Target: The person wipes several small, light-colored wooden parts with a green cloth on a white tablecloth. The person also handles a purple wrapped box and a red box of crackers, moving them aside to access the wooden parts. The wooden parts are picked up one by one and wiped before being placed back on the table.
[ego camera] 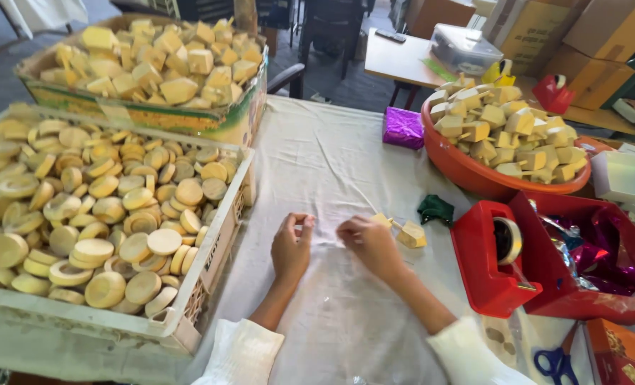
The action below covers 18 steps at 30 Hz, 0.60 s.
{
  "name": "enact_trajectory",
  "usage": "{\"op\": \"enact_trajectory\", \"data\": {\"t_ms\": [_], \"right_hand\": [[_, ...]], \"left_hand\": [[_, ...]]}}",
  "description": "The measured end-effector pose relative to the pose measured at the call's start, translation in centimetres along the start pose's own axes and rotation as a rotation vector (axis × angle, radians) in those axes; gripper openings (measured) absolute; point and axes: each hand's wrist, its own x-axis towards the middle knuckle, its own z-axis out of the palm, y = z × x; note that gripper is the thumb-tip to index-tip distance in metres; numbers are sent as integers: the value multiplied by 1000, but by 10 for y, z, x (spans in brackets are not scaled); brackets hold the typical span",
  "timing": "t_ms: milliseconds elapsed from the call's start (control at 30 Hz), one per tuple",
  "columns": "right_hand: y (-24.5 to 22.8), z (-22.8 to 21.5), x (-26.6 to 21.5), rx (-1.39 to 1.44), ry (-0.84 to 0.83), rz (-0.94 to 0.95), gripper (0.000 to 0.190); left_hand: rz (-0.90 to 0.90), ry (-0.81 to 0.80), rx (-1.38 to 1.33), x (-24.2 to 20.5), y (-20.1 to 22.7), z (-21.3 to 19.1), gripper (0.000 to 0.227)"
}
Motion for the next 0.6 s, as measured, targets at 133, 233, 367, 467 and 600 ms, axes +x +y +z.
{"op": "enact_trajectory", "data": {"t_ms": [133, 233, 367, 467, 600], "right_hand": [[-27, -51, -58, 346, -238, 100, 8], [-51, -64, -106, 460, -499, -78, 10], [-69, -53, -148, 98, -577, -374, 32], [-42, -34, -174, 11, -638, -462, 26], [-35, -21, -192, -17, -592, -488, 32]], "left_hand": [[12, -72, 28, -12, 0, 7, 24], [28, -135, 31, -21, 12, 13, 24], [40, -214, 65, -28, 20, 11, 23], [42, -231, 74, -30, 22, 10, 22], [36, -236, 73, -31, 24, 11, 21]]}}
